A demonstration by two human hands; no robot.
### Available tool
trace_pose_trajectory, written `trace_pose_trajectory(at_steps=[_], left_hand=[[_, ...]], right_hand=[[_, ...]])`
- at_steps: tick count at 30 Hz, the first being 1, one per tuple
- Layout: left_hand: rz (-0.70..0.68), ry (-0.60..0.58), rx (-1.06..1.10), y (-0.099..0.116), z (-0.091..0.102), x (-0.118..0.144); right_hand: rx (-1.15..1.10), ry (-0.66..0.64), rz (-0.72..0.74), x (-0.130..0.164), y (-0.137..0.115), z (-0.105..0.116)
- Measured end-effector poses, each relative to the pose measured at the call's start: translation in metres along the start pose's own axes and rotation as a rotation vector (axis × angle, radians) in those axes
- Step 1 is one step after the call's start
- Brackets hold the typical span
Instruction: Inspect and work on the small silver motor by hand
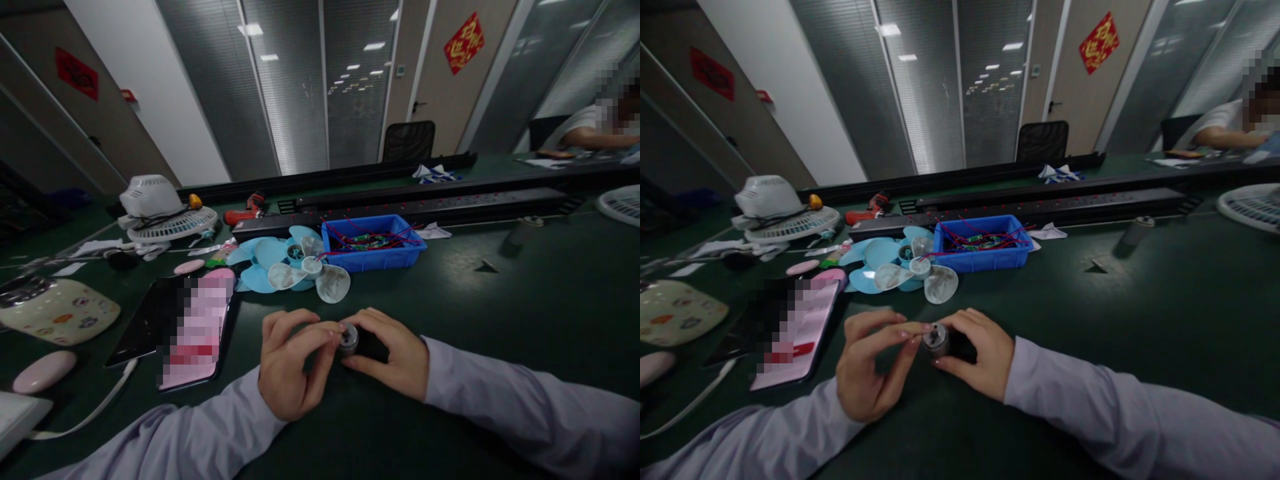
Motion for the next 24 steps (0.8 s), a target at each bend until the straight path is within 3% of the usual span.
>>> trace_pose_trajectory(at_steps=[4, 11, 17, 24], left_hand=[[0.054, 0.012, -0.042, -0.002, -0.002, 0.000], [0.111, -0.031, 0.127, -0.012, -0.008, 0.003], [0.134, -0.033, 0.127, -0.010, -0.009, 0.005], [0.487, -0.013, 0.241, -0.027, -0.015, 0.009]], right_hand=[[0.000, 0.002, -0.003, 0.000, 0.000, 0.000], [-0.010, 0.003, -0.003, 0.000, -0.001, 0.000], [0.011, 0.004, 0.004, -0.001, -0.003, 0.002], [0.035, 0.010, 0.006, -0.001, -0.003, 0.002]])
Point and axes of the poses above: each hand's wrist, its own x-axis away from the middle knuckle, its own z-axis out of the back of the hand, y = z × x, the point moved 8 cm from there along -x, towards the middle knuckle, and after that the axes turned 4 degrees about x, right-handed, at the moved point
